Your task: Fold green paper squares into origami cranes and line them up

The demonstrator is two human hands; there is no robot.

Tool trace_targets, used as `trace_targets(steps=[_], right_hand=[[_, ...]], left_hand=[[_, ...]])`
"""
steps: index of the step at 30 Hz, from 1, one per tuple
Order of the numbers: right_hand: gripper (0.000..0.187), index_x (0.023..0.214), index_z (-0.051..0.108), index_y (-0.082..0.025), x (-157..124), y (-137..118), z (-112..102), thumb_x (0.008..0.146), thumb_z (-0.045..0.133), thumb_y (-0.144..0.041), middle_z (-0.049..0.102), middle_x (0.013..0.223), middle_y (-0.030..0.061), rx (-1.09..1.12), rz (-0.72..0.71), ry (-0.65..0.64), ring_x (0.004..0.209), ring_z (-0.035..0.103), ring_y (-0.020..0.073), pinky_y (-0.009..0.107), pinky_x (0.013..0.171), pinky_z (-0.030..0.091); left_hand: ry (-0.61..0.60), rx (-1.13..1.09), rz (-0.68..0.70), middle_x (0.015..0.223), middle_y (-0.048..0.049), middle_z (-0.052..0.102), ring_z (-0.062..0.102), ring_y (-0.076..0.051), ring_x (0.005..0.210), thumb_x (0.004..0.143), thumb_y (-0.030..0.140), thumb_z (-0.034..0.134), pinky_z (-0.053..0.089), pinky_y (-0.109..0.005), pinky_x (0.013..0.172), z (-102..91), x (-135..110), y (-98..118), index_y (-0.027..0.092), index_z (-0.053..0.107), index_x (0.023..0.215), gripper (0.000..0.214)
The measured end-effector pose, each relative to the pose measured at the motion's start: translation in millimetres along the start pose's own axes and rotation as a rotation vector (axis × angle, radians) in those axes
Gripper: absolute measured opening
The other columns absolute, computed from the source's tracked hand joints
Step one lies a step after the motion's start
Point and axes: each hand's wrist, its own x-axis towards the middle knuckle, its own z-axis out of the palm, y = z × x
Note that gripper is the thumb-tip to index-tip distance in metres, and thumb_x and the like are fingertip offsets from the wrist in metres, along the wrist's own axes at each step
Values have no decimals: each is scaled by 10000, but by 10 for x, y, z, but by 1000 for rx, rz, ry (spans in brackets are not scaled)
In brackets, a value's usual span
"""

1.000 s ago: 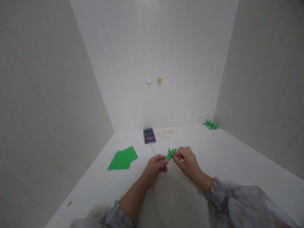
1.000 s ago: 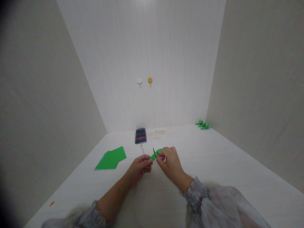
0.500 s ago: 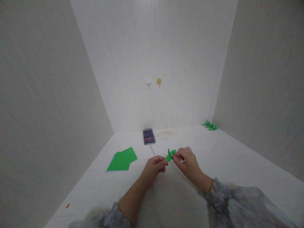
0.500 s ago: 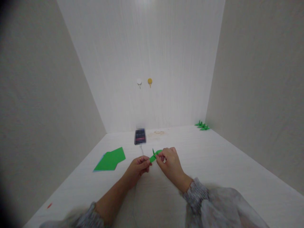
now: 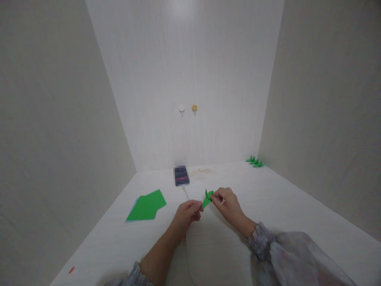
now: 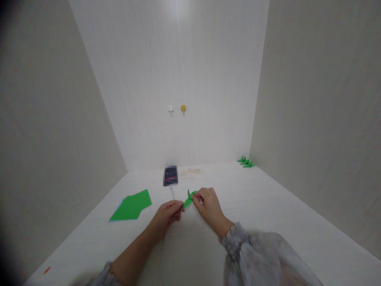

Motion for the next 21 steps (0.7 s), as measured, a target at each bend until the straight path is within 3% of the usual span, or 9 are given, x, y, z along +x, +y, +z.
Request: trace_targets(steps=[5,8,12,18,21], right_hand=[[154,654,562,-182,-47,8,-27,779,488,-235,557,593,7,56,-56,-39,597,501,137,260,606,377],[175,658,584,-180,-62,215,-66,774,481,-260,577,596,15,23,16,-36,594,521,146,265,596,392],[233,687,623,-172,-64,782,-292,760,455,-315,628,649,23,-116,327,52,607,561,151,252,587,408],[313,761,647,-124,-128,1755,-864,752,404,-322,644,686,92,-345,610,201,615,566,204,289,552,383],[325,788,656,-114,-128,2128,-1004,749,403,-315,649,691,121,-429,727,233,610,561,219,291,518,368]], left_hand=[[5,-23,17,609,-6,537,435,-66,504,624,394,632,335,-203,522,-38,-23,6,109,608,692,294],[14,-17,1,663,-21,561,447,-67,517,611,387,642,344,-204,524,-41,-37,16,110,616,715,297],[12,29,-21,628,-14,565,442,-66,496,604,397,641,344,-208,522,-6,-51,37,117,611,674,290],[-28,82,-36,626,-13,574,445,-72,495,612,395,633,349,-205,518,13,41,-36,129,616,682,275],[-45,111,-19,637,-11,573,449,-76,501,622,390,626,345,-202,506,28,128,-93,133,613,689,266]])
